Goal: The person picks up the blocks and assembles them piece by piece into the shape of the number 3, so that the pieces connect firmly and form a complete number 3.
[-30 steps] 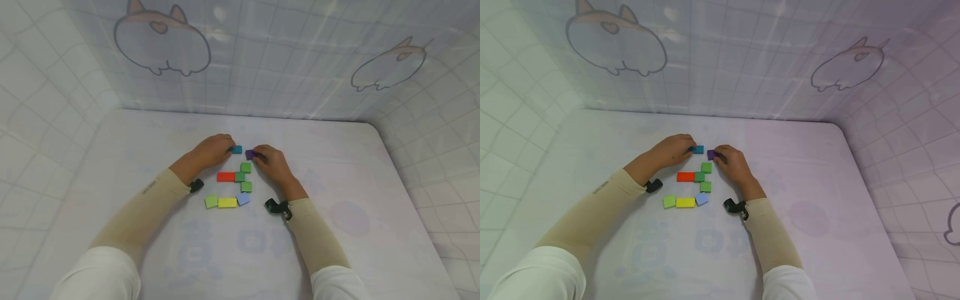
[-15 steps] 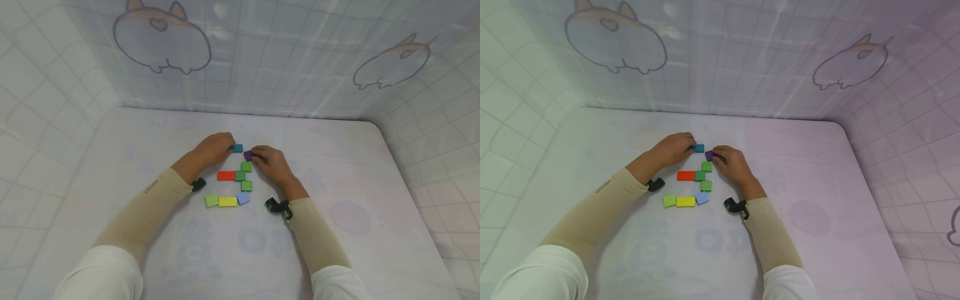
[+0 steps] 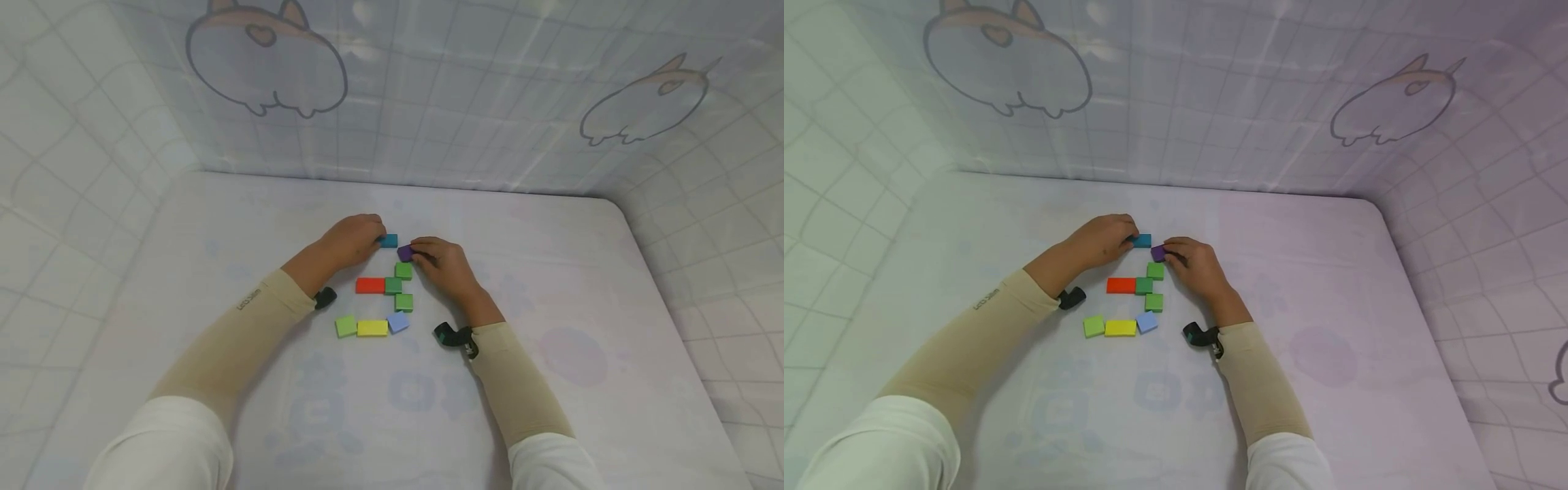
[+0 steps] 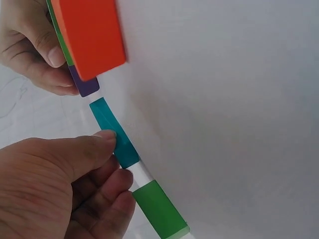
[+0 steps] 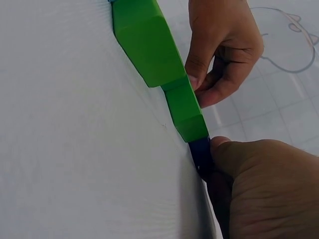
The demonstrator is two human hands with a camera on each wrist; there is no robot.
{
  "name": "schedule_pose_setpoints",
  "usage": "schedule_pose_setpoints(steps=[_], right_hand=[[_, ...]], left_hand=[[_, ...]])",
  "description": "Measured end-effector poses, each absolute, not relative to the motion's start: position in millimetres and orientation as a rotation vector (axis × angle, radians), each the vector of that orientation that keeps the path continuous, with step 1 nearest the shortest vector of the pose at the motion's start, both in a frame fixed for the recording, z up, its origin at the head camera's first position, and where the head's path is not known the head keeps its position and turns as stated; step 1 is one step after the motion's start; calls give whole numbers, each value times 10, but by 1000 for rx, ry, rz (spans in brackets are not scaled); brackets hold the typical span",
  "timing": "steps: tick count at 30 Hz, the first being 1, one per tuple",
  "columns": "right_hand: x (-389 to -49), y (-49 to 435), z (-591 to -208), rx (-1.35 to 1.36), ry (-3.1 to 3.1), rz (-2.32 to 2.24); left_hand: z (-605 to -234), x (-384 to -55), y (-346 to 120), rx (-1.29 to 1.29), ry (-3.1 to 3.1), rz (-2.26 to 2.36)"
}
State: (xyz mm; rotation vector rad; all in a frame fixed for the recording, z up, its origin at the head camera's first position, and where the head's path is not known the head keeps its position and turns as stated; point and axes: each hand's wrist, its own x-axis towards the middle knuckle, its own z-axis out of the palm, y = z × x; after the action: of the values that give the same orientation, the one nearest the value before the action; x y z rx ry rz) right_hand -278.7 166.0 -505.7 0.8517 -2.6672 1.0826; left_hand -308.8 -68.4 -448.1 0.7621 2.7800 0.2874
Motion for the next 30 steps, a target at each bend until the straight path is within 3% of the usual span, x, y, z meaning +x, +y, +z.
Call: schedule_pose_setpoints(steps=[30], right_hand=[[-2785, 1620, -5039, 928, -2653, 1022]], left_hand=[[-4475, -3078, -696, 771, 2771, 376]])
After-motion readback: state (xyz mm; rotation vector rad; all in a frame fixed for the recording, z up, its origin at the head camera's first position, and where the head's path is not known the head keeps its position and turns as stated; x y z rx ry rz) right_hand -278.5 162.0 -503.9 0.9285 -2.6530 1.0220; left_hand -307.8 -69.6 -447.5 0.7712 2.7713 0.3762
